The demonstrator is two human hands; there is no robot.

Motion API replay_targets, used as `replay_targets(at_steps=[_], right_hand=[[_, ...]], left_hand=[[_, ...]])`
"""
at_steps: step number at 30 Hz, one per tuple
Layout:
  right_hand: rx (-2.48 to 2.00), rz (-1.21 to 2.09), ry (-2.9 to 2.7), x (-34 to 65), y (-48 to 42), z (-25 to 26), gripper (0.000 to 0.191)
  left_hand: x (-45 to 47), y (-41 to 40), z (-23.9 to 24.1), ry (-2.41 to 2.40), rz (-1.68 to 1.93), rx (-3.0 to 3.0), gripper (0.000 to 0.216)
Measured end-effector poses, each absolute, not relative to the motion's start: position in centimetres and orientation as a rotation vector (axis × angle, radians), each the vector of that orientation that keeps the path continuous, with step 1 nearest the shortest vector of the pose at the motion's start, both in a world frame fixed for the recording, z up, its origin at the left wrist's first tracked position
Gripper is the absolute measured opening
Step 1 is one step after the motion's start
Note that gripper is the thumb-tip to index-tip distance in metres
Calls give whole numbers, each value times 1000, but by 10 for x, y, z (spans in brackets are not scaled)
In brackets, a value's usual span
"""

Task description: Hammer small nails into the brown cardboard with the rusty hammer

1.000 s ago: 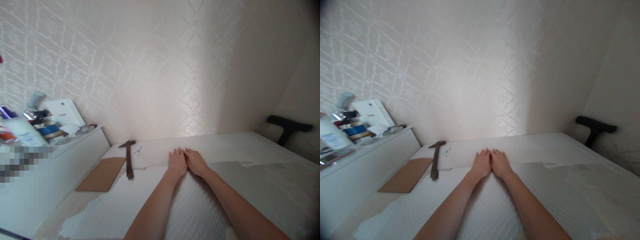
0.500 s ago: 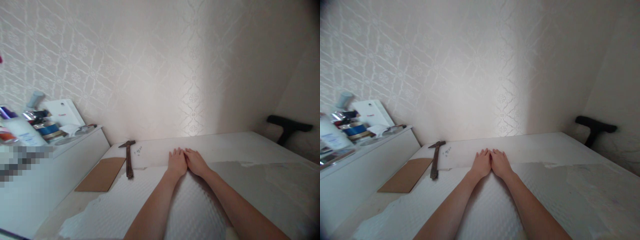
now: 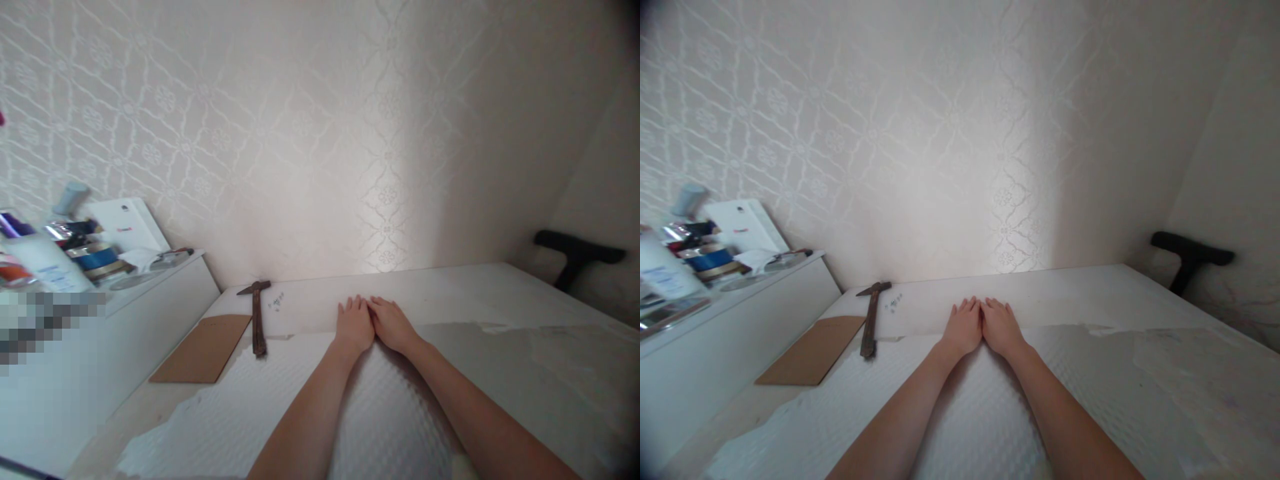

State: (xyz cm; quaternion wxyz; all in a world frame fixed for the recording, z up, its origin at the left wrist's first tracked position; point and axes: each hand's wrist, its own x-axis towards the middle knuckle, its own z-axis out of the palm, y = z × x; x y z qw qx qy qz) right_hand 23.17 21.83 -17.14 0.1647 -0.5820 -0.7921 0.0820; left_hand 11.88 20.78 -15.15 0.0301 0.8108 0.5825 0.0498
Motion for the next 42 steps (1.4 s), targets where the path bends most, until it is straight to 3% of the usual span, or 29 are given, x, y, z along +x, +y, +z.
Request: replay_targets(at_steps=[42], right_hand=[[-1662, 221, -2259, 232, 219, -172, 45]], left_hand=[[119, 208, -152, 1799, 140, 2493, 51]])
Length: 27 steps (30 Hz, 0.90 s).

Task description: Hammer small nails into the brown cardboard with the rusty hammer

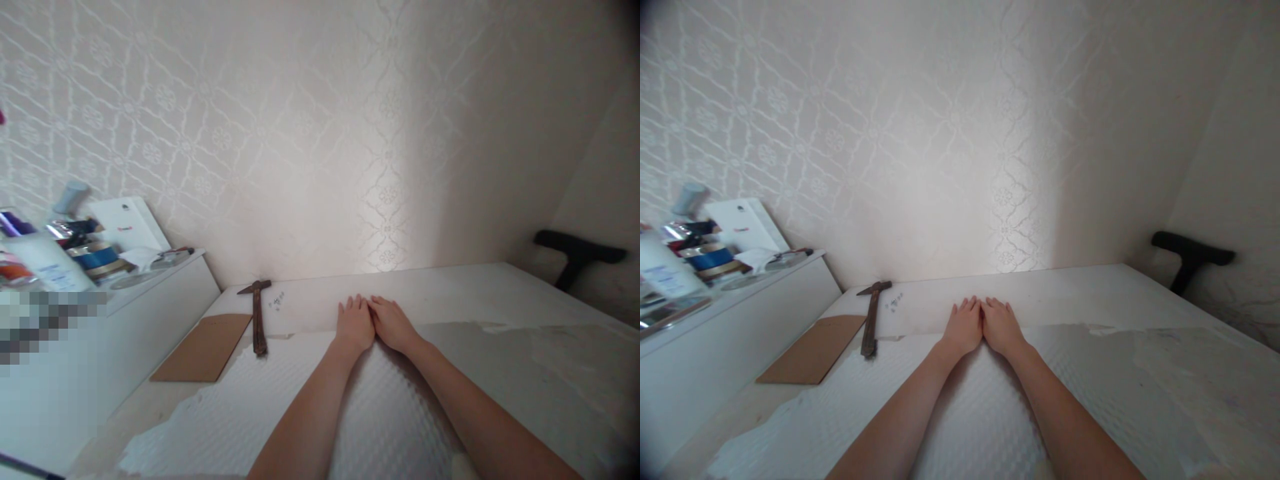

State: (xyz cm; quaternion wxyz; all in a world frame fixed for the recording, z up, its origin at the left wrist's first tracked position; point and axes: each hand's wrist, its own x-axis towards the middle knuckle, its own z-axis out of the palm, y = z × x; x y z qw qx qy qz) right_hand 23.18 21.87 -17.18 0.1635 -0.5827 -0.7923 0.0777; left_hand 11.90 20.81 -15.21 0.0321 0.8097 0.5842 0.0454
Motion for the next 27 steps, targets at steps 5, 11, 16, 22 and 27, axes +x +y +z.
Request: replay_targets(at_steps=[5, 11, 16, 22, 27], right_hand=[[-1656, 223, -2257, 232, 219, -172, 45], [-1661, 223, -2252, 232, 218, -171, 45], [-1668, 244, -2265, 232, 219, -170, 46], [-1654, 247, -2253, 232, 217, -170, 46], [-1656, 236, -2249, 232, 217, -170, 45]], left_hand=[[119, 207, -151, 1794, 141, 2496, 51], [119, 207, -150, 1791, 153, 2489, 52], [119, 206, -150, 1794, 122, 2495, 52], [119, 207, -151, 1797, 140, 2492, 51], [119, 207, -152, 1803, 135, 2493, 51]])
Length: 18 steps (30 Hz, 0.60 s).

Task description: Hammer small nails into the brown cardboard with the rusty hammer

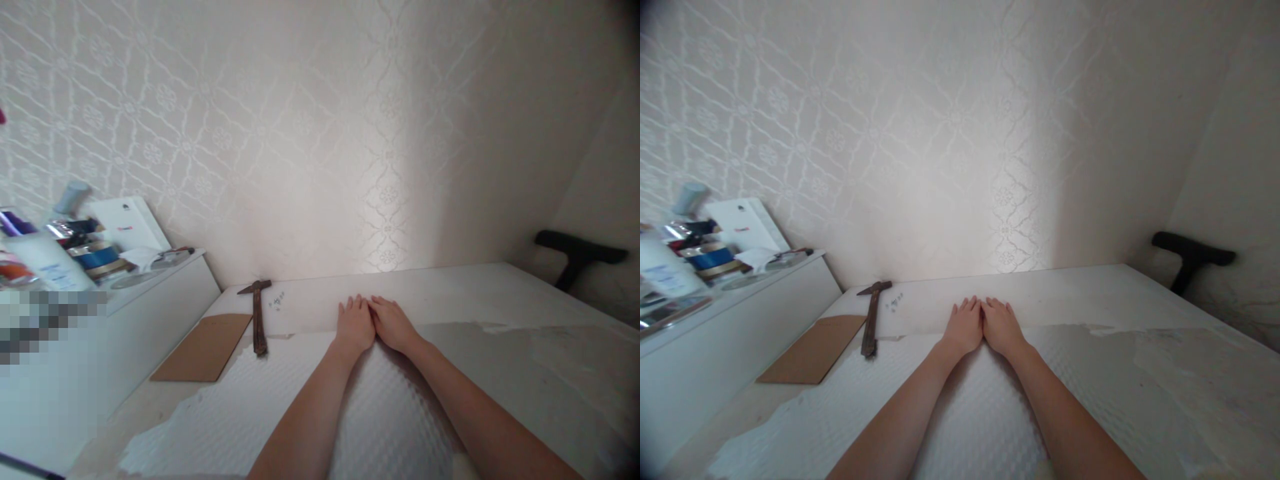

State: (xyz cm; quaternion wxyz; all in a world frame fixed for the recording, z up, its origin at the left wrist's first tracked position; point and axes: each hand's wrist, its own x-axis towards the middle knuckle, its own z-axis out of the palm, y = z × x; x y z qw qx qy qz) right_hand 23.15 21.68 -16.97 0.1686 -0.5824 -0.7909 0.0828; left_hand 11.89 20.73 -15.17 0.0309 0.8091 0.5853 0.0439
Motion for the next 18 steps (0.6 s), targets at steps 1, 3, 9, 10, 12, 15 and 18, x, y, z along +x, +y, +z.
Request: replay_targets(at_steps=[1, 3, 9, 10, 12, 15, 18], right_hand=[[-1655, 234, -2252, 232, 217, -170, 45], [-1656, 235, -2257, 232, 218, -170, 45], [-1659, 230, -2264, 232, 219, -172, 45], [-1662, 230, -2265, 232, 219, -172, 45], [-1665, 225, -2265, 232, 219, -172, 45], [-1665, 219, -2257, 232, 218, -171, 45], [-1664, 226, -2255, 232, 217, -171, 46]], left_hand=[[119, 207, -152, 1806, 135, 2492, 51], [119, 207, -152, 1810, 138, 2492, 51], [119, 208, -151, 1805, 126, 2499, 51], [119, 208, -152, 1806, 128, 2500, 51], [119, 208, -153, 1804, 144, 2508, 51], [119, 209, -154, 1801, 159, 2519, 51], [119, 208, -153, 1803, 140, 2509, 51]])
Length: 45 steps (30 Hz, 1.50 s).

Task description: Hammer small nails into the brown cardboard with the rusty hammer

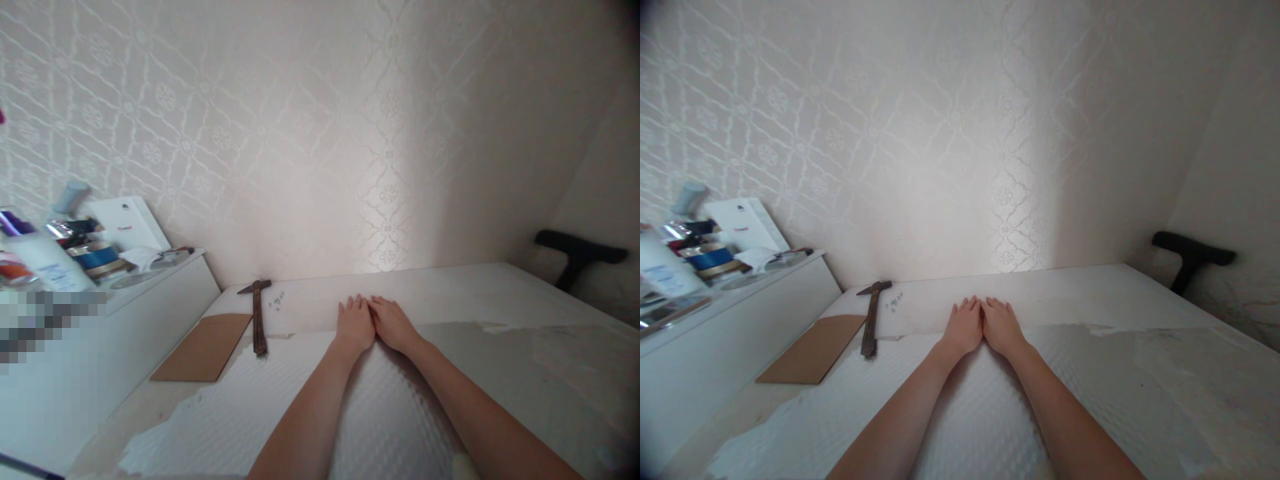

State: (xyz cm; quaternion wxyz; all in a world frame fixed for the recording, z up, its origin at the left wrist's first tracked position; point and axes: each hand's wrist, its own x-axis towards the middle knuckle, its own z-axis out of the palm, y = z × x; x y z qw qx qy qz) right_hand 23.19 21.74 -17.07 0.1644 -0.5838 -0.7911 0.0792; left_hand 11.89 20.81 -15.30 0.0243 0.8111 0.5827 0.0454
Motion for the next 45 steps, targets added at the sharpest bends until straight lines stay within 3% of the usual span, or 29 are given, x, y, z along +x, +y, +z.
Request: replay_targets(at_steps=[45], right_hand=[[-1657, 220, -2257, 232, 219, -172, 46]], left_hand=[[119, 208, -151, 1797, 127, 2500, 52]])
